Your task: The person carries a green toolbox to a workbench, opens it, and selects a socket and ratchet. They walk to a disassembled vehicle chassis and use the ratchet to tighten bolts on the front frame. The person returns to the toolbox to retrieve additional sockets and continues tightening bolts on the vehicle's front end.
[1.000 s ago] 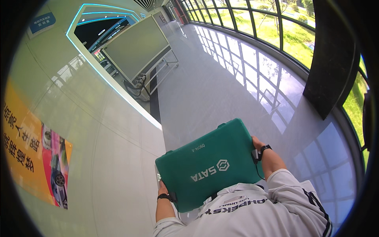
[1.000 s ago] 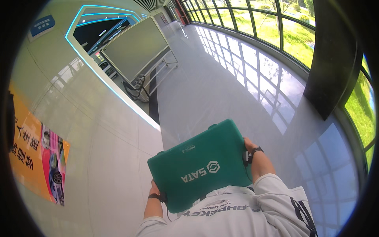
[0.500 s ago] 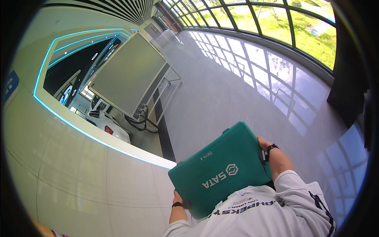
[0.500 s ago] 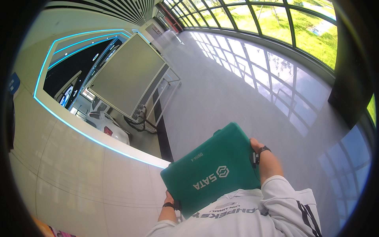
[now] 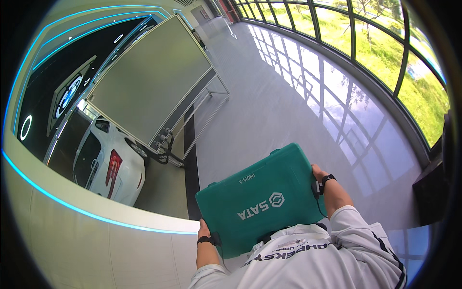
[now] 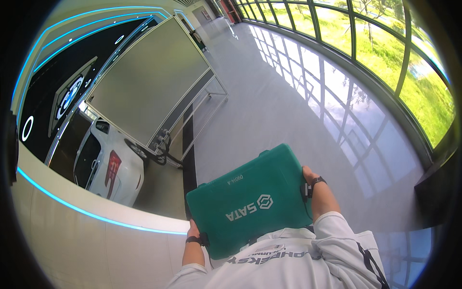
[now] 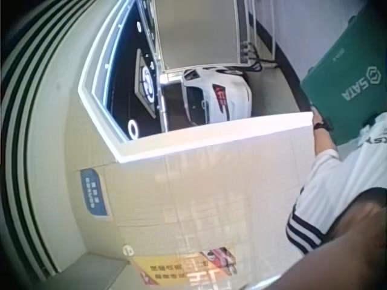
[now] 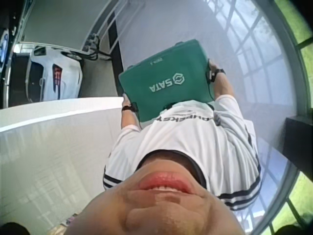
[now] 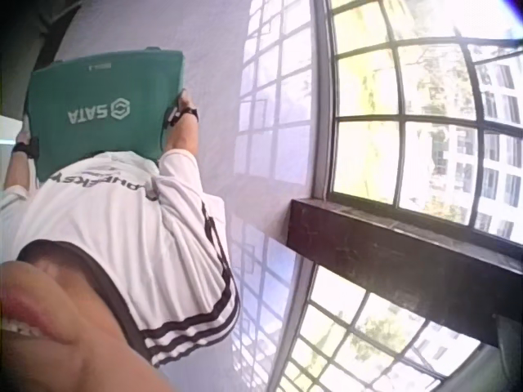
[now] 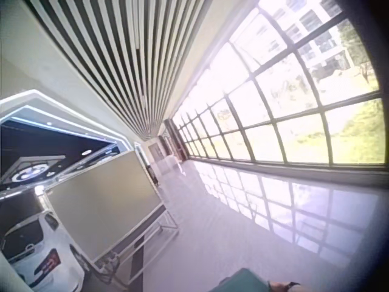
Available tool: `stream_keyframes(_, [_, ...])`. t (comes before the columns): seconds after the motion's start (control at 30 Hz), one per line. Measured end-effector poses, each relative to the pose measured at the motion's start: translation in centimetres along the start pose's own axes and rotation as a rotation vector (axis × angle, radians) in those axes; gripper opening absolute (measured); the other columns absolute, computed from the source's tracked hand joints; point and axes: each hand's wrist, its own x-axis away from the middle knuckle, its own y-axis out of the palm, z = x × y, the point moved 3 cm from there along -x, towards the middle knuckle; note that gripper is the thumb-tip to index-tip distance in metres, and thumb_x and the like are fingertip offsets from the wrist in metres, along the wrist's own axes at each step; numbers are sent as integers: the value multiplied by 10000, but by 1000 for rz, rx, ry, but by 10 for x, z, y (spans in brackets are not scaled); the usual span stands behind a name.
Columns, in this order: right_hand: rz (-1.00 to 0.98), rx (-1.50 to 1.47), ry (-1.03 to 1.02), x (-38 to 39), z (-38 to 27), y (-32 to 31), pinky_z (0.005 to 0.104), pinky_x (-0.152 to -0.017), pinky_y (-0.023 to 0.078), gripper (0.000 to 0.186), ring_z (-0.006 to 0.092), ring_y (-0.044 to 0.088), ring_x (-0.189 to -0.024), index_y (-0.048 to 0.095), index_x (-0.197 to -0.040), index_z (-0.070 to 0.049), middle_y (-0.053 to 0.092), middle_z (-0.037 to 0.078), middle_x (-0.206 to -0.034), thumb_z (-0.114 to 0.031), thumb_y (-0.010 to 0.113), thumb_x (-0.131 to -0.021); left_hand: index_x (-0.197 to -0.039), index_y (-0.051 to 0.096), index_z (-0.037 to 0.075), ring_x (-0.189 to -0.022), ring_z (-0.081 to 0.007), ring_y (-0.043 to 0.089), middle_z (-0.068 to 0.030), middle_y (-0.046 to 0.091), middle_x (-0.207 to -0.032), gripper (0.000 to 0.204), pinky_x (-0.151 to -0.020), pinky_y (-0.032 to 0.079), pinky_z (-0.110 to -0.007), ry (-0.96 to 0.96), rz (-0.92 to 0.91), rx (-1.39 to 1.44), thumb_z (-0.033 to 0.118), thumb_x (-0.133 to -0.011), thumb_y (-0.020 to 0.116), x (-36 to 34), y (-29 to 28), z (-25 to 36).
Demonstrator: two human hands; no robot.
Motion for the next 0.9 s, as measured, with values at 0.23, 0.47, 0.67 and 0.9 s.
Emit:
stream_keyframes(0.23, [71,-91,32,-151,-166,-41,426,-919,417,516,282,598,-995,603,-1149,6,624,171,-1144,-358,317,-921,-1308,519,67,-1208,-284,465,-110,520,-1356,800,-1036,327,-332,4,-156,215,706,-839,415,-133,140,229])
stream_keyframes(0.47, [45,-120,28,-344,-340,-54,424,-910,425,516,284,600,-990,601,-1149,11,622,174,-1144,-355,316,-923,-1207,561,24,-1086,-281,534,-123,601,-1207,757,-958,374,-290,-50,-128,194,672,-852,395,-155,244,498])
stream_keyframes(0.67, [-64,-90,-19,-489,-508,-48,422,-902,431,516,286,601,-986,599,-1149,15,621,178,-1144,-352,315,-924,-1186,598,58,-1004,-263,585,-90,654,-1079,825,-876,443,-364,-8,-32,205,763,-809,396,-276,290,633])
stream_keyframes(0.9, [-56,-99,-52,-690,-682,-88,420,-893,438,517,287,603,-981,596,-1149,21,620,182,-1144,-350,314,-925,-1122,616,55,-876,-250,606,-107,657,-1003,714,-765,477,-381,14,-97,328,689,-856,424,-434,436,797])
